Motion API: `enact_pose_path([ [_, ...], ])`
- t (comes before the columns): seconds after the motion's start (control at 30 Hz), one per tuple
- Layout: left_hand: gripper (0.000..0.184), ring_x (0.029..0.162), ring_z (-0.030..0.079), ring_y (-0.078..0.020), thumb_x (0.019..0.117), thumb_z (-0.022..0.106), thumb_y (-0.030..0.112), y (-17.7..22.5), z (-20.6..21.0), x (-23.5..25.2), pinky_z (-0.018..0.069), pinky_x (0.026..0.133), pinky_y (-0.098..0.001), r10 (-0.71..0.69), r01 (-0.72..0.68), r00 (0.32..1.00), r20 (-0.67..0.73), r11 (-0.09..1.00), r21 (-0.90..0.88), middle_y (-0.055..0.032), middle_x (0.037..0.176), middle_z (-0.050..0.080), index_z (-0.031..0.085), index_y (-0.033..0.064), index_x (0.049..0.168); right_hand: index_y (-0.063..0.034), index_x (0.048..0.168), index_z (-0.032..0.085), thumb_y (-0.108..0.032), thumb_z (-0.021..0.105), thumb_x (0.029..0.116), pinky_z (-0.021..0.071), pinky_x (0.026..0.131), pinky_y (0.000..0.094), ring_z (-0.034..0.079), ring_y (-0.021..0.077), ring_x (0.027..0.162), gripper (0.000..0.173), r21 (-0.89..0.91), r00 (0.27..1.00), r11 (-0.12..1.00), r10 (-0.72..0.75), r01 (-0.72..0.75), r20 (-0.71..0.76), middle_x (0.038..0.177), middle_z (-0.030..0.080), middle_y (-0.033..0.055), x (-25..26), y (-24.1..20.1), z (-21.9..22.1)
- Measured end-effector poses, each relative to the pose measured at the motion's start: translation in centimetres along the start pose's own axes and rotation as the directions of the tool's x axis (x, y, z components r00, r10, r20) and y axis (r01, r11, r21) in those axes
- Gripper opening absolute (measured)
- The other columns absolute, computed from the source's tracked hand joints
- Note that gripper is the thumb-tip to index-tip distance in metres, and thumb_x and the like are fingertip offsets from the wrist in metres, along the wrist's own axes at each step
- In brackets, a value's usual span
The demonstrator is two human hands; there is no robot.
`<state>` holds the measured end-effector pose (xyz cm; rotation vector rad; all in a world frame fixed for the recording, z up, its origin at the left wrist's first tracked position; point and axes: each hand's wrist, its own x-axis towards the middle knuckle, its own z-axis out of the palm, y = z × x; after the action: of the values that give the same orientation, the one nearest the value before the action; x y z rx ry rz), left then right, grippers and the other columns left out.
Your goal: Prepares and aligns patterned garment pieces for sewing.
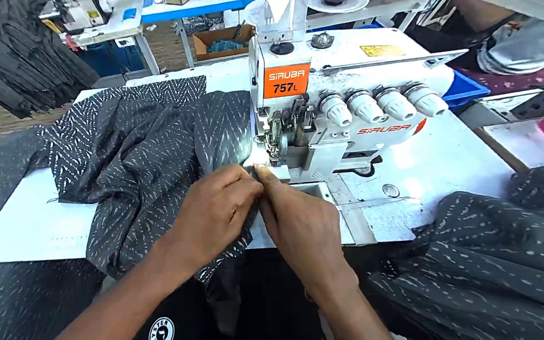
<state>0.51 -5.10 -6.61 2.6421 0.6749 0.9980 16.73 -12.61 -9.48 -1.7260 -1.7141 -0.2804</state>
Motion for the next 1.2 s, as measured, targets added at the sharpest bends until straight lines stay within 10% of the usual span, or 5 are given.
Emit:
enact_pose_path([
  [0.33,0.017,0.094,0.066,-0.0141,0.0953,0.067,0.011,1.4,3.9,0.9,0.0559,0.077,-0.0302,0.080,-0.088,0.965,-0.251,0.996,-0.023,-0.0014,0.107,0.074,0.080,0.0130,0.105,-0.0078,0.137,0.063,-0.010,0.060,0.0944,0.0489,0.047,0.0296,0.057,0.0097,0.054,0.042,0.335,0.936,0.922,0.275,-0.192,-0.220,0.075,0.066,0.0014,-0.6,1.4,0.1],
  [0.57,0.016,0.096,0.070,-0.0129,0.1012,0.065,0.021,0.0,2.4,-4.6,0.0568,0.087,-0.0319,0.348,-0.353,0.936,-0.063,0.908,-0.227,-0.0033,0.108,0.075,0.074,0.0126,0.111,-0.0076,0.105,0.074,-0.048,0.067,0.0963,0.0571,0.068,0.0283,0.067,0.0122,0.076,0.042,0.855,0.804,0.051,0.372,-0.516,0.464,0.086,0.070,0.0058,-5.5,0.3,0.3],
  [0.77,0.034,0.099,0.071,-0.0096,0.0947,0.048,0.013,-0.4,-4.4,3.2,0.0597,0.075,-0.0320,0.436,-0.362,0.816,0.380,0.897,-0.253,-0.0006,0.119,0.073,0.070,0.0095,0.120,-0.0069,0.101,0.074,-0.015,0.069,0.0967,0.0614,0.070,0.0268,0.070,0.0101,0.079,0.010,0.870,0.976,0.452,0.174,-0.198,0.131,0.090,0.073,0.0008,-5.9,-2.0,-1.3],
  [0.93,0.007,0.071,0.066,-0.0300,0.0855,0.065,0.014,-3.1,-8.9,10.0,0.0488,0.056,-0.0541,0.258,-0.565,0.602,0.756,0.806,0.175,-0.0090,0.081,0.064,0.065,0.0092,0.080,-0.0114,0.101,0.074,-0.013,0.076,0.0939,0.0617,0.076,0.0234,0.070,0.0079,0.086,0.007,0.841,0.998,0.540,0.028,0.035,-0.060,0.096,0.073,-0.0004,-7.5,-3.0,-6.2],
  [1.2,0.024,0.095,0.071,-0.0373,0.0982,0.059,0.014,-11.3,-16.1,0.6,0.0546,0.087,-0.0555,-0.091,0.124,0.992,-0.093,0.876,0.466,-0.0250,0.104,0.072,0.073,-0.0026,0.107,-0.0099,0.114,0.070,-0.008,0.064,0.0978,0.0563,0.093,0.0365,0.067,0.0222,0.104,0.018,0.233,0.921,0.903,-0.307,0.362,-0.240,0.106,0.070,0.0075,-11.1,-2.3,-4.6],
])
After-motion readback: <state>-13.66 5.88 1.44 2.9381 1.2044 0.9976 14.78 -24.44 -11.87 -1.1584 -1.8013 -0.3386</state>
